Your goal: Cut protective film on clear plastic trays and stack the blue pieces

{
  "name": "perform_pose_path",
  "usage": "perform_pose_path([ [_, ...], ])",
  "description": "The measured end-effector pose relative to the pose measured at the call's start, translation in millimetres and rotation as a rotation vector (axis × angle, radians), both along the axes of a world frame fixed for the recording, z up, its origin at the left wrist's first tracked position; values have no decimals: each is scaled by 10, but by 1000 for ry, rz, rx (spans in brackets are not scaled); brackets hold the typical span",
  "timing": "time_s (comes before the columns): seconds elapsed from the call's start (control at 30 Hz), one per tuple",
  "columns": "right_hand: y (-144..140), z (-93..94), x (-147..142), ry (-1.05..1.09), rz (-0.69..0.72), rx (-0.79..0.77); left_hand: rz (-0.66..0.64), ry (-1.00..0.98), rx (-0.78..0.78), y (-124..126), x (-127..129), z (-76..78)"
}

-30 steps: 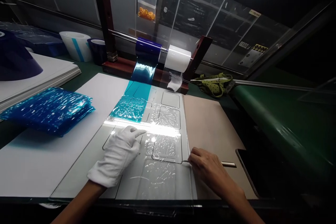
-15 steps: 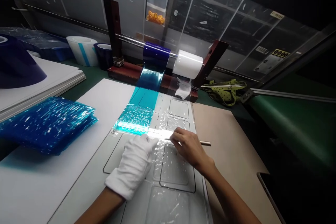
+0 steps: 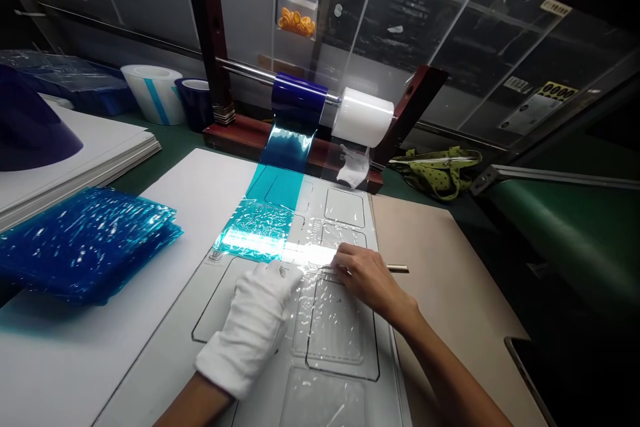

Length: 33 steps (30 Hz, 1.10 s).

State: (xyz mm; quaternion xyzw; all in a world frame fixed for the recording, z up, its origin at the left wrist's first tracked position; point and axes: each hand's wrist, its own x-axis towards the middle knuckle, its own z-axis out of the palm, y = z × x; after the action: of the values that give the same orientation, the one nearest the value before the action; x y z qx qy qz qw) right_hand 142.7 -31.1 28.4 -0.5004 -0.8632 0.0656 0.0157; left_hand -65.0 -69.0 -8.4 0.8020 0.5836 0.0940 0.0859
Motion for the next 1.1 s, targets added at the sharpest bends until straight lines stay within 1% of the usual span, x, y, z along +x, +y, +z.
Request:
perform_pose_path([
  [0.13, -65, 9, 227, -12, -43, 8, 0, 11, 0, 2, -4, 46],
  [0.3, -166, 27, 492, -17, -84, 19, -16, -32, -28, -5, -6, 122],
  [0.37, -206, 38, 582, -14, -99, 18, 6, -116, -55, -4, -42, 172],
  [0.43, -241, 49, 656, -9, -113, 16, 89, -332, -134, 22, -123, 243],
  [0.5, -268, 60, 710, -5, -124, 11, 229, -598, -216, 91, -248, 332],
  [0.53, -278, 65, 732, -3, -128, 9, 304, -693, -241, 147, -323, 377],
  [0.6, -295, 72, 774, 2, -136, 4, 417, -763, -243, 299, -485, 453],
  [0.63, -303, 72, 799, 6, -140, 3, 452, -774, -239, 394, -564, 477],
  [0.73, -343, 40, 927, 29, -157, 4, 522, -782, -216, 731, -768, 474],
  [0.83, -438, -76, 1151, 94, -227, 1, 537, -794, -188, 1077, -875, 395],
  [0.93, -597, -276, 1421, 199, -319, -21, 498, -805, -177, 1336, -862, 341],
  [1.0, -724, -428, 1596, 272, -379, -52, 491, -809, -174, 1438, -805, 348],
  [1.1, -902, -633, 1826, 365, -496, -82, 496, -824, -174, 1499, -706, 404],
])
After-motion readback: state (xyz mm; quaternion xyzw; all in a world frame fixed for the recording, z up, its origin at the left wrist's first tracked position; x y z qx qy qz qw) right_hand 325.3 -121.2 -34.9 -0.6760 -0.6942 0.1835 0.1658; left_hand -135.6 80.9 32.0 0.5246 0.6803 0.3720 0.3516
